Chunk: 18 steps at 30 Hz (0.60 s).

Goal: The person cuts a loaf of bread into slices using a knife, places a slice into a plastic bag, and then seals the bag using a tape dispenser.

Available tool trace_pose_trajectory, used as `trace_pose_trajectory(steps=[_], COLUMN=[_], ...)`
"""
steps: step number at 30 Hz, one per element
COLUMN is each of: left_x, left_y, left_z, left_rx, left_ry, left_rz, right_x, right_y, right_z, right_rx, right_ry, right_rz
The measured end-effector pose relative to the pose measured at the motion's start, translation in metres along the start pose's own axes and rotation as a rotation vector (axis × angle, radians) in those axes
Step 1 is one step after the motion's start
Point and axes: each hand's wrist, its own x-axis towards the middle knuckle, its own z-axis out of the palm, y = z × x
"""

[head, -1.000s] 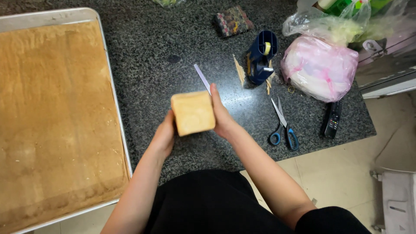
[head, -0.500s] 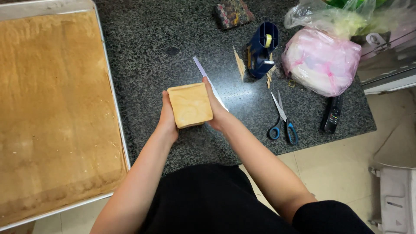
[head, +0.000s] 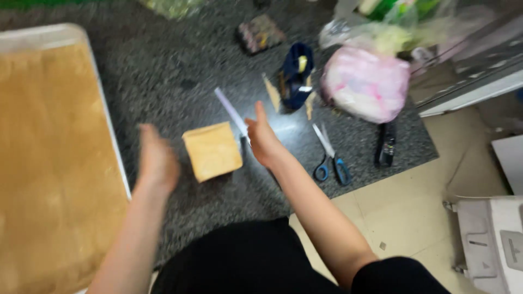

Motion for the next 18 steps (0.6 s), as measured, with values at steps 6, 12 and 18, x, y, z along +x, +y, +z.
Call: trace_pose_trajectory(steps=[6, 12, 18], left_x=[-0.051, -0.047, -0.074], left_y=[0.093, -0.01, -0.059], left_z=[0.096, 0.225, 0.225], left_rx=[0.137, 0.5, 0.3], left_ry=[-0.092, -0.157, -0.609], left_rz=[0.497, 0.41, -0.074], right_x=[-0.055, -0.052, 0.032], right_y=[-0.072, -0.065, -0.055], right_z=[0.004, 0.026, -0.113], right_rx=[0.221, 0.498, 0.278], right_ry=[0.126, -0.292, 0.332], right_rz=[-0.715, -0.398, -0.542])
